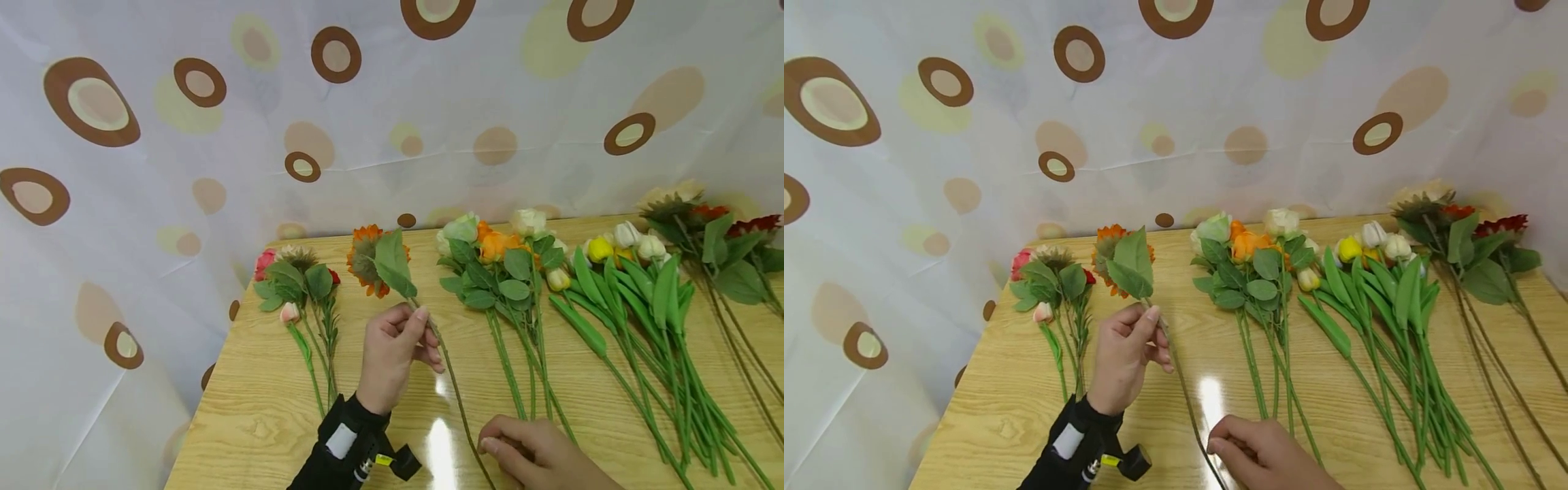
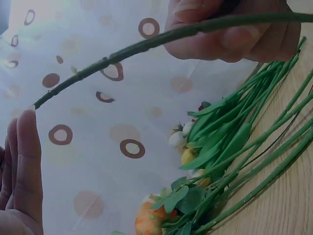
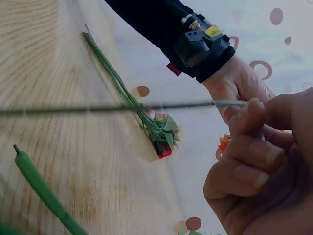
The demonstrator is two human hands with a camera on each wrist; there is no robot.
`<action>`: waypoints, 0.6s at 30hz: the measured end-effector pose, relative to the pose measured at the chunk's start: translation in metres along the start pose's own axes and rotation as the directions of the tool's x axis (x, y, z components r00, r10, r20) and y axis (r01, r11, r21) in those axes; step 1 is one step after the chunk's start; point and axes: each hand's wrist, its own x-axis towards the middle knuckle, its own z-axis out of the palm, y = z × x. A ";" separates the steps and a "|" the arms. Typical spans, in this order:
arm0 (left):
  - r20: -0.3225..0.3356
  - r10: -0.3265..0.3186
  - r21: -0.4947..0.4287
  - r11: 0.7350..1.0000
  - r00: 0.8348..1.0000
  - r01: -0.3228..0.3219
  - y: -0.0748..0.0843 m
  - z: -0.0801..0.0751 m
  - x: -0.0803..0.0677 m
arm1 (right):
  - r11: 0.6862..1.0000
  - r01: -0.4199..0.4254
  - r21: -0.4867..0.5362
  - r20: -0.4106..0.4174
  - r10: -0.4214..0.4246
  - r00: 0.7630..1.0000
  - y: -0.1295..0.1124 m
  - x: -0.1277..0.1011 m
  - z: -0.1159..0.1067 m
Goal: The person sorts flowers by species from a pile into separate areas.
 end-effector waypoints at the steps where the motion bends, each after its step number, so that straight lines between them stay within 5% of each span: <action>1: 0.006 0.006 -0.012 1.000 1.000 -0.006 -0.001 0.002 0.000 | 0.999 -0.002 0.038 0.011 0.002 1.000 -0.001 0.000 0.000; 4: -0.004 0.002 -0.038 0.999 1.000 -0.002 -0.003 0.005 0.001 | 0.999 -0.011 0.031 -0.024 0.011 1.000 -0.002 -0.001 0.002; 7: -0.025 -0.014 -0.059 0.998 1.000 0.012 -0.002 0.006 0.001 | 0.995 -0.021 -0.099 -0.089 0.013 0.996 -0.002 -0.001 0.003; 13: -0.039 -0.012 -0.095 0.995 0.999 0.008 0.001 0.005 0.001 | 0.951 0.162 -0.263 -0.082 -0.190 0.978 0.005 -0.001 0.003; 18: 0.032 -0.004 -0.066 0.998 0.999 0.006 0.002 0.001 0.002 | 0.895 0.238 -0.377 -0.143 -0.311 0.940 -0.005 -0.003 -0.003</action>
